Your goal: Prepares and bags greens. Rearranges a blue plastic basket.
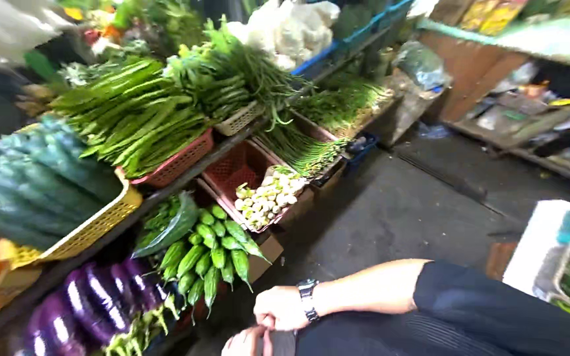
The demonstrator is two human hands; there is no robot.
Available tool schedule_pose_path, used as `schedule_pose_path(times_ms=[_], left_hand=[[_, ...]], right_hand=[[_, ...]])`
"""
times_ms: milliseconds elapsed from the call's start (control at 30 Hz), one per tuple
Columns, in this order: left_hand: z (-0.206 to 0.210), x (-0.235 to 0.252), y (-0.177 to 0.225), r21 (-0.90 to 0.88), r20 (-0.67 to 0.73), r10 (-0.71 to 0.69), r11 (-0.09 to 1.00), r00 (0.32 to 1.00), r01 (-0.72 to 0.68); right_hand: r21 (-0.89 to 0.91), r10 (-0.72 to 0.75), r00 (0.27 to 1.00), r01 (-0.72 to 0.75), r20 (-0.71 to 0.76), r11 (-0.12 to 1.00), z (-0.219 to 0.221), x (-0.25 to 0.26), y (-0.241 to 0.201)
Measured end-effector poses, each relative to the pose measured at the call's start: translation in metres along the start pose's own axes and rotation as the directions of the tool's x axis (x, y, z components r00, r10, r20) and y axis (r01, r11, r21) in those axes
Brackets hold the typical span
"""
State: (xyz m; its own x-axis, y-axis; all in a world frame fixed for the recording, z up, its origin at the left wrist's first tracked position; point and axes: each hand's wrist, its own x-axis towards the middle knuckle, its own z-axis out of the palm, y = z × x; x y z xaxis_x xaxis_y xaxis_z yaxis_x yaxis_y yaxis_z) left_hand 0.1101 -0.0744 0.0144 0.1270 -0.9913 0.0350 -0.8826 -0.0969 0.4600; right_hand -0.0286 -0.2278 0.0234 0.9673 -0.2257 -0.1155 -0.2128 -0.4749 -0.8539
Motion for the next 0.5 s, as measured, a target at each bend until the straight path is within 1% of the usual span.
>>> schedule_pose_path(times_ms=[33, 100, 167, 233, 333, 433, 500], left_hand=[[0.009, 0.017, 0.013, 0.077, 0.009, 0.097, 0.992, 0.995, -0.098], [0.030, 0.051, 0.044, 0.191, 0.023, 0.236, 0.953, 0.971, -0.236], [0.053, 0.086, 0.078, 0.277, 0.060, 0.351, 0.893, 0.934, -0.354], [0.077, 0.116, 0.116, 0.289, 0.168, 0.427, 0.840, 0.888, -0.459], [0.120, 0.167, 0.183, 0.214, 0.296, 0.570, 0.743, 0.767, -0.634], [0.176, 0.226, 0.261, 0.189, 0.300, 0.705, 0.616, 0.642, -0.765], [0.203, 0.258, 0.321, 0.173, 0.321, 0.745, 0.561, 0.585, -0.810]], right_hand=[[0.000, 0.073, 0.996, -0.073, -0.042, 0.997, -0.008, -0.018, 0.007], [0.019, 0.231, 0.966, -0.230, -0.114, 0.973, -0.026, -0.055, 0.019], [0.085, 0.388, 0.903, -0.378, -0.183, 0.922, -0.046, -0.092, 0.032], [0.169, 0.502, 0.836, -0.474, -0.221, 0.864, -0.067, -0.133, 0.051], [0.295, 0.624, 0.748, -0.558, -0.225, 0.775, -0.109, -0.205, 0.085], [0.393, 0.689, 0.648, -0.570, -0.323, 0.721, -0.152, -0.283, 0.134], [0.442, 0.733, 0.576, -0.587, -0.361, 0.678, -0.186, -0.334, 0.154]])
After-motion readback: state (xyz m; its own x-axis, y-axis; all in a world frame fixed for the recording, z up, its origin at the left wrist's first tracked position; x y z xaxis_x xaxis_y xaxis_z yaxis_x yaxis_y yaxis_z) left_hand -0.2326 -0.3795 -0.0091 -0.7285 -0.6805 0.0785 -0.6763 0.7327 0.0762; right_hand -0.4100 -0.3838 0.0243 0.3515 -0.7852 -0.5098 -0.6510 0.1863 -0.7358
